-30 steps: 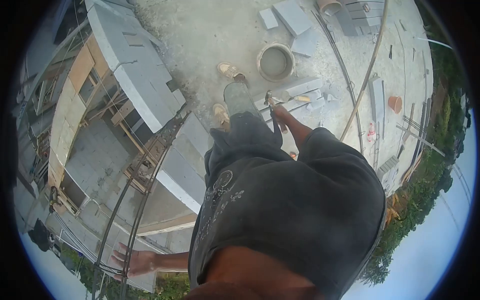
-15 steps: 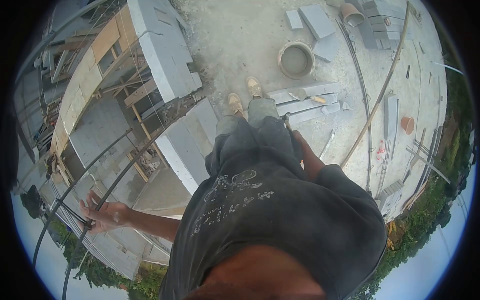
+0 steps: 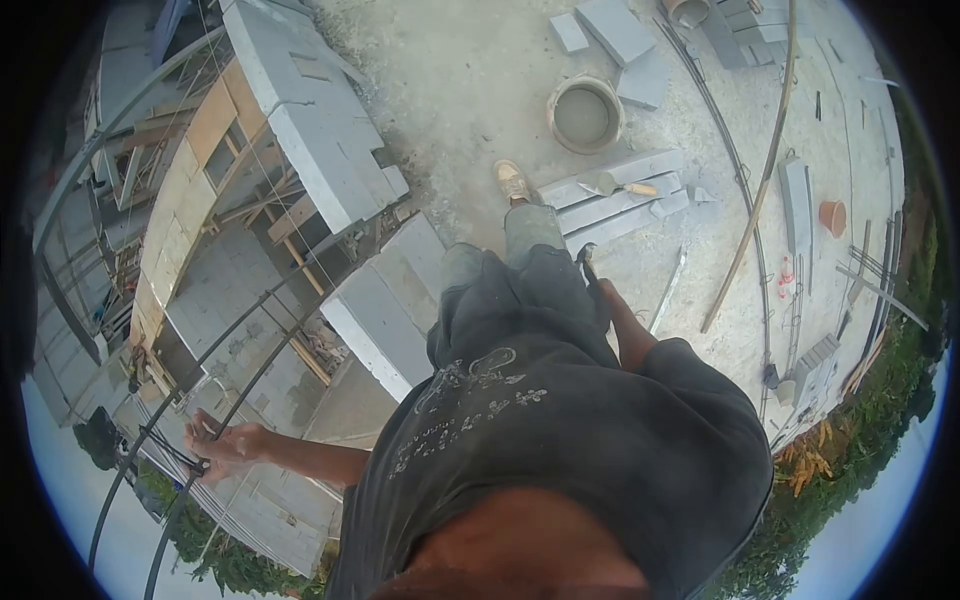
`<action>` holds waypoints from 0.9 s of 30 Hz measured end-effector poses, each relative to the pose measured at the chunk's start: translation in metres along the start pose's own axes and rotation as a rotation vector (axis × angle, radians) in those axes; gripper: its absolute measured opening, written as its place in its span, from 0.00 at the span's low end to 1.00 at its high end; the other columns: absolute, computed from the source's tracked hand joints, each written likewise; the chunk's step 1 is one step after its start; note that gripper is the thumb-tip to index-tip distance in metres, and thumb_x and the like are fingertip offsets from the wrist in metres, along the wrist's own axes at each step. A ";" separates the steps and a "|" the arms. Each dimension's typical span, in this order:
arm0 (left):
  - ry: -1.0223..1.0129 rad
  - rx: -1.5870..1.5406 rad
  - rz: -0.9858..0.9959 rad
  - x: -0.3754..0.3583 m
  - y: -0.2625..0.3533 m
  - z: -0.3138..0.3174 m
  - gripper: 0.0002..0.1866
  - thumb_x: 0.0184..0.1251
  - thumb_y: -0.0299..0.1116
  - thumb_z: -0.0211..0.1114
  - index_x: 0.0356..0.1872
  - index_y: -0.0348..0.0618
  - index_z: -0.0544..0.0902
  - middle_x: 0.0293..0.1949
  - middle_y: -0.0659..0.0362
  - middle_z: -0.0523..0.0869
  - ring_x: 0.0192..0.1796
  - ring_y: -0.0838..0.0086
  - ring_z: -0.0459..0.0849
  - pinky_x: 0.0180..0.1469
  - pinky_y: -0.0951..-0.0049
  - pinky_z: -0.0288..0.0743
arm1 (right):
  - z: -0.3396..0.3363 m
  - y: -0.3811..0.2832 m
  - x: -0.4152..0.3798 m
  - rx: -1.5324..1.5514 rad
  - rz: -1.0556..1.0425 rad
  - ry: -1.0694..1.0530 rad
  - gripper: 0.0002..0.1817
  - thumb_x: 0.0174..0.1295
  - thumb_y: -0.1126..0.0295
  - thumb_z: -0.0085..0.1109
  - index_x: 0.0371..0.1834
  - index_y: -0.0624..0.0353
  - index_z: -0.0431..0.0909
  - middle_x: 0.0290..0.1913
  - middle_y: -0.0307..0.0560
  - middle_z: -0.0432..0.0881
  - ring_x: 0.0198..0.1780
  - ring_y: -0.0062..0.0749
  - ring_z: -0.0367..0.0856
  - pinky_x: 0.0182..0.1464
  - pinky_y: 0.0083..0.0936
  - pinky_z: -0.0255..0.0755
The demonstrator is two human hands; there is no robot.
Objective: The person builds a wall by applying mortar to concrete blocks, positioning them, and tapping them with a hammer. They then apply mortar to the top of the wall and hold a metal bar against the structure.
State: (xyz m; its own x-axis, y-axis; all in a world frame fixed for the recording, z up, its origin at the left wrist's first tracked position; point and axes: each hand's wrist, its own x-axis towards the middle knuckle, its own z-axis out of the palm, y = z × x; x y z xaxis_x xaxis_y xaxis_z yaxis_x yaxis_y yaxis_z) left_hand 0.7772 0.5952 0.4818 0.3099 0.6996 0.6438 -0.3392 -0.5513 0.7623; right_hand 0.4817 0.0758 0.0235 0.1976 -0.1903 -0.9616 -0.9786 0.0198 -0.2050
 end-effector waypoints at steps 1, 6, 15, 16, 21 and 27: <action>-0.011 0.008 0.018 -0.001 0.002 0.001 0.24 0.69 0.25 0.66 0.59 0.45 0.63 0.39 0.48 0.85 0.36 0.61 0.88 0.42 0.62 0.92 | 0.004 0.001 -0.001 -0.002 -0.017 -0.007 0.22 0.68 0.55 0.58 0.39 0.69 0.85 0.29 0.47 0.84 0.30 0.31 0.81 0.30 0.37 0.72; -0.098 -0.003 0.084 0.000 -0.004 -0.005 0.25 0.68 0.23 0.67 0.59 0.44 0.63 0.38 0.51 0.83 0.40 0.62 0.88 0.44 0.62 0.92 | 0.001 0.017 0.016 -0.050 -0.110 -0.085 0.25 0.69 0.51 0.58 0.39 0.69 0.86 0.32 0.49 0.86 0.32 0.30 0.82 0.33 0.36 0.74; -0.087 0.010 0.014 -0.006 0.005 0.005 0.30 0.70 0.27 0.67 0.63 0.39 0.57 0.39 0.50 0.79 0.41 0.65 0.87 0.50 0.62 0.91 | 0.023 -0.008 -0.057 -0.479 -0.291 -0.070 0.21 0.68 0.58 0.54 0.41 0.69 0.87 0.38 0.51 0.88 0.40 0.34 0.84 0.42 0.40 0.77; -0.099 0.001 0.007 -0.009 0.005 0.004 0.30 0.69 0.27 0.67 0.63 0.39 0.57 0.39 0.50 0.79 0.41 0.65 0.87 0.51 0.62 0.90 | 0.019 -0.001 -0.056 -0.535 -0.324 -0.084 0.21 0.68 0.59 0.53 0.40 0.69 0.87 0.39 0.51 0.88 0.40 0.34 0.84 0.42 0.40 0.77; -0.133 -0.035 0.061 0.001 -0.008 -0.008 0.29 0.67 0.25 0.68 0.61 0.40 0.58 0.39 0.50 0.81 0.38 0.64 0.88 0.50 0.62 0.90 | 0.014 0.028 -0.032 -0.528 -0.167 0.015 0.21 0.69 0.62 0.48 0.41 0.69 0.87 0.42 0.53 0.88 0.42 0.35 0.84 0.46 0.42 0.76; -0.082 -0.050 0.052 0.004 -0.016 -0.008 0.31 0.64 0.23 0.71 0.57 0.37 0.56 0.41 0.44 0.83 0.37 0.60 0.89 0.45 0.62 0.92 | 0.015 0.011 -0.067 -0.298 -0.178 0.025 0.20 0.68 0.62 0.52 0.43 0.69 0.87 0.42 0.54 0.89 0.39 0.37 0.82 0.45 0.42 0.75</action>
State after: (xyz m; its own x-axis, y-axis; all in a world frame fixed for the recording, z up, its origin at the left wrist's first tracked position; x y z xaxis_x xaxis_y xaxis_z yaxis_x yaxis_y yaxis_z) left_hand 0.7762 0.6104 0.4720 0.3621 0.6300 0.6870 -0.3998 -0.5608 0.7250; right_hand 0.4591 0.1036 0.0826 0.3691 -0.1886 -0.9100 -0.9033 -0.3030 -0.3036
